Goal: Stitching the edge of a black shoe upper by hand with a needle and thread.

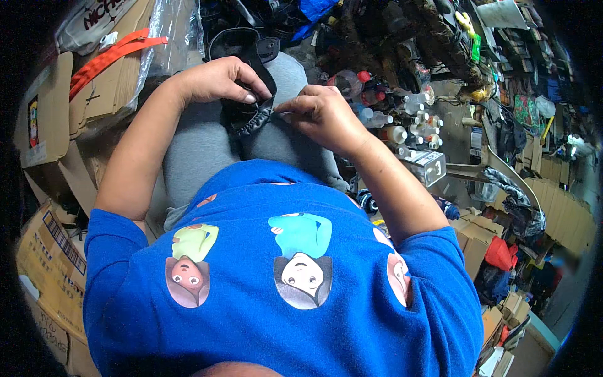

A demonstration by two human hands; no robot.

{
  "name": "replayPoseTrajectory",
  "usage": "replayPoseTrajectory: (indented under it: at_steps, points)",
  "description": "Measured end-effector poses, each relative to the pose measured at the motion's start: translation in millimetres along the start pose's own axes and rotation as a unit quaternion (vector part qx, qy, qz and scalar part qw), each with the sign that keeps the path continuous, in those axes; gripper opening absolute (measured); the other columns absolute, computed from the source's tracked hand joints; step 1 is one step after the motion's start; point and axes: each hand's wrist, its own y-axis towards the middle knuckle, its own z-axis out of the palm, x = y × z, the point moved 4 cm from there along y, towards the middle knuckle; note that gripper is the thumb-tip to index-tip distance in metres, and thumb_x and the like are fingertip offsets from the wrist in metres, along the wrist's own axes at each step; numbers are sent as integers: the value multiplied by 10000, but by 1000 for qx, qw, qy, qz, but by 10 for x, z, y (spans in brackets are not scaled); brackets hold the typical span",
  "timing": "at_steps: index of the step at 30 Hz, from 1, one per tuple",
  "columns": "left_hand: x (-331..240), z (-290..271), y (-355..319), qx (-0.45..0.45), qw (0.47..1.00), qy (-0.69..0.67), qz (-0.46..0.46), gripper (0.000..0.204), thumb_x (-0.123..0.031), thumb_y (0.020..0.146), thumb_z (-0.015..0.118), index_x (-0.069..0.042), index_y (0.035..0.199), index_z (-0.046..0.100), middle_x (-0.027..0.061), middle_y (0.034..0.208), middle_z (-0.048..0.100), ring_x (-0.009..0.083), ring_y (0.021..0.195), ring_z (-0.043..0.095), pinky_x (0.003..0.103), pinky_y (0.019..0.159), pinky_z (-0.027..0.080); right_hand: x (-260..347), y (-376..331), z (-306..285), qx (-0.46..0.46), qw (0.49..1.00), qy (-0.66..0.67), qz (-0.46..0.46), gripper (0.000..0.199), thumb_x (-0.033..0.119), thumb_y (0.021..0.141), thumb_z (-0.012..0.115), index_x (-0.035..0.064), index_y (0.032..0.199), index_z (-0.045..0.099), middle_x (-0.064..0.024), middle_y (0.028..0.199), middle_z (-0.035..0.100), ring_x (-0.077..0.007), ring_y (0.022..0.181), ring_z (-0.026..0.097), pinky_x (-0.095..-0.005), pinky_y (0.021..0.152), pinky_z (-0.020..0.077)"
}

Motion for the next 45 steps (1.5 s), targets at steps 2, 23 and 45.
replayPoseTrajectory:
  at_steps: [2,23,45]
  points:
    - [11,-6,1,4,1000,-9,2,323,-29,768,648,-22,1090,677,80,1034,689,153,981,620,290,941,448,67,-42,11,-26,994,-84,-61,232,115,736,698,168,961,721,-47,739,593,-241,739,592,-373,686,434]
    - [16,-5,-4,8,1000,-19,8,340,-42,757,636,-26,1093,678,81,1015,693,157,965,618,295,932,448,-27,50,-22,38,994,74,73,207,46,813,645,146,978,720,-81,869,588,-210,819,610,-325,728,488]
    - [-87,3,69,-46,992,101,57,265,-38,709,700,-46,975,704,66,914,611,185,921,587,305,867,466,-324,217,-22,100,975,176,95,174,42,842,642,100,987,717,8,870,575,-116,906,533,-253,825,424]
